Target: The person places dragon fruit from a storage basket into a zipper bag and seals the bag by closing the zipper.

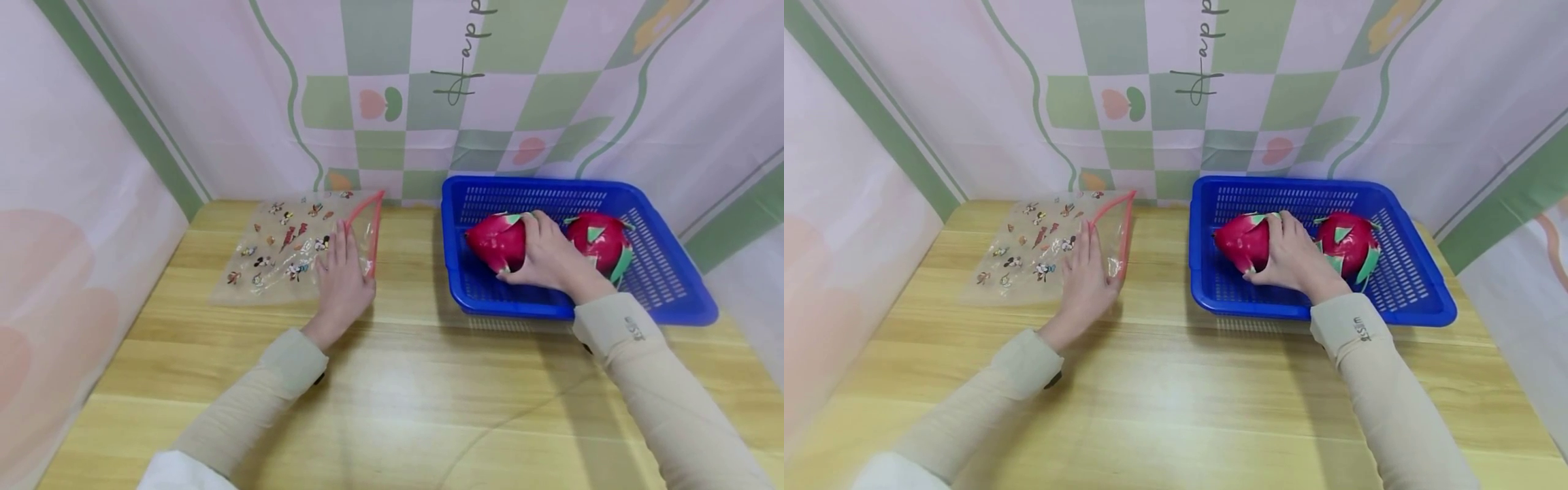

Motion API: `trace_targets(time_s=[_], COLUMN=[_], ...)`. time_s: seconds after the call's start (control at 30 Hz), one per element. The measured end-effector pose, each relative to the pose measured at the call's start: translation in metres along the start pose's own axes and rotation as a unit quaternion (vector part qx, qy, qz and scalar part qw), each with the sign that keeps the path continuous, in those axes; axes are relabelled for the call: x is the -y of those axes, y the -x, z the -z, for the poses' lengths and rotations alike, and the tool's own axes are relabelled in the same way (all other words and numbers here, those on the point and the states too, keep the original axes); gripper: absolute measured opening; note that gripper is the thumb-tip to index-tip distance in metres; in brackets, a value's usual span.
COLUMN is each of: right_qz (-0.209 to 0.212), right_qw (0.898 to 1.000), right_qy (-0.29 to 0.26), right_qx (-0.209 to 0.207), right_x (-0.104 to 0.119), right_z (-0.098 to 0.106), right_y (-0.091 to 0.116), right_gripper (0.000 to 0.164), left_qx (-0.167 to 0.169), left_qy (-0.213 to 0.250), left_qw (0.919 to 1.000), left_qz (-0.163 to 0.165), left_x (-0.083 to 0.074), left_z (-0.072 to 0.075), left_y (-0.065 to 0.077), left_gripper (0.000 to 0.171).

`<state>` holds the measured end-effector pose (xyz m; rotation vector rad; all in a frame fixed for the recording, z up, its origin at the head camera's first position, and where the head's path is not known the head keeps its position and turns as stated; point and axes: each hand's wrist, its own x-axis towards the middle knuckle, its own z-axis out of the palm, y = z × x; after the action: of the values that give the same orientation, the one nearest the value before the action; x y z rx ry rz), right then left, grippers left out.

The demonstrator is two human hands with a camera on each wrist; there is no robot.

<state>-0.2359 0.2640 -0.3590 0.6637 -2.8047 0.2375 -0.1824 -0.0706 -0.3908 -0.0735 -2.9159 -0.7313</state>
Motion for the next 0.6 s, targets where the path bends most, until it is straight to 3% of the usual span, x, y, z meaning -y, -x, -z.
trace_targets(time_s=[0.23, 0.6], right_qz=[-0.060, -0.082], right_qw=[0.995, 0.986], right_qy=[-0.029, -0.037], right_qx=[0.069, 0.138], right_x=[0.0075, 0.0106], right_z=[0.0051, 0.0071], right_y=[-0.0013, -0.0045], right_gripper=[0.100, 0.109], left_qx=[-0.004, -0.013], left_qy=[-0.004, 0.004], left_qw=[1.0000, 0.9999], left_qz=[-0.006, -0.010], left_x=[0.0009, 0.0015], left_z=[-0.0010, -0.0025], left_y=[-0.0001, 0.0007], left_gripper=[0.096, 0.099])
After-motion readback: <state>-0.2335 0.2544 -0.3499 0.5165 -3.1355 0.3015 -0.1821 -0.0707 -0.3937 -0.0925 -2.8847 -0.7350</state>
